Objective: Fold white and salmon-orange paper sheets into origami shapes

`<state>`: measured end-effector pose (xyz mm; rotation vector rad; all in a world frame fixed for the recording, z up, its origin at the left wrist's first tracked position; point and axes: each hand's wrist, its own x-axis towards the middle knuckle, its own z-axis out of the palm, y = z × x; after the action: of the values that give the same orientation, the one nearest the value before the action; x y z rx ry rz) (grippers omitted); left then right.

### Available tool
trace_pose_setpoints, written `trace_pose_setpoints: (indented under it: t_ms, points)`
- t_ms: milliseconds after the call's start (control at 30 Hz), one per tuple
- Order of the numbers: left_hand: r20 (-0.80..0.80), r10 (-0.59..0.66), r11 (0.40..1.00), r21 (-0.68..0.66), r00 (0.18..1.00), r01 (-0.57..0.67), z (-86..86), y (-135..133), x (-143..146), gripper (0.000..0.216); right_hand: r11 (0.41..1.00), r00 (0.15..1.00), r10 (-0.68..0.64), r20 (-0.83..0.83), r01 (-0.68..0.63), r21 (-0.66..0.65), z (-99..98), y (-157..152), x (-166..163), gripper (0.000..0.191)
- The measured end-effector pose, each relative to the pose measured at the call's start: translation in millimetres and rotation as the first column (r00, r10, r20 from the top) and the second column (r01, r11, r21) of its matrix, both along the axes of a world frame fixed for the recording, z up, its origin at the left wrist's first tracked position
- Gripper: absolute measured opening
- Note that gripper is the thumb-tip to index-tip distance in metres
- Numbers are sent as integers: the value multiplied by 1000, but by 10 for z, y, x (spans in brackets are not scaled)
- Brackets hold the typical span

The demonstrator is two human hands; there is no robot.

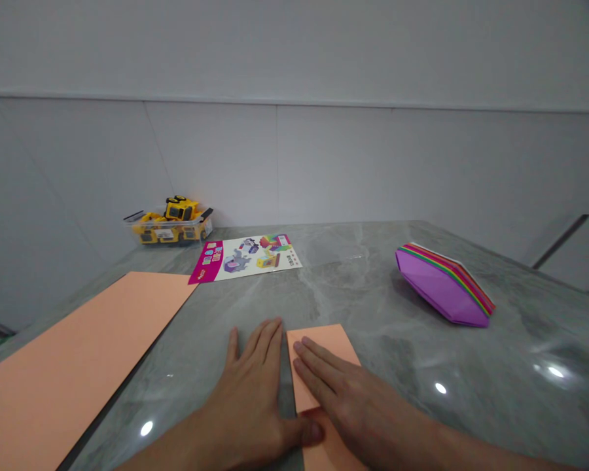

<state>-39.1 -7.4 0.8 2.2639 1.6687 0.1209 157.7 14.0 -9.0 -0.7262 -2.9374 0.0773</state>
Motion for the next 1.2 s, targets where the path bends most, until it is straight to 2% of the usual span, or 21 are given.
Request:
trace_pose_setpoints:
  t_ms: [167, 367, 500, 700, 867, 1200]
  points:
    - [3, 26, 1000, 2, 1000, -26, 5, -20, 6, 112, 999, 999, 25, -23, -26, -31, 2, 16, 1, 61]
    - [7, -22, 999, 31, 1000, 21, 27, -10, -15, 105, 998, 998, 29, -57, -32, -51, -3, 18, -9, 61]
    - [4, -38, 999, 33, 999, 38, 42, -2, -30, 106, 997, 1000, 27, -15, -28, -75, 24, 20, -10, 60]
    - [-13, -11, 1000, 13, 1000, 11, -2, -18, -18, 111, 994, 1000, 20, -7, -20, -111, 11, 36, -2, 64]
    - [-28, 3, 1000, -21, 1000, -3, -12, -29, -14, 106, 991, 999, 31, -17, -33, -126, -20, 43, 22, 66]
    - [-7, -55, 997, -46, 998, 54, 28, 1, -45, 121, 991, 999, 24, -28, -27, -130, -46, 49, 43, 67]
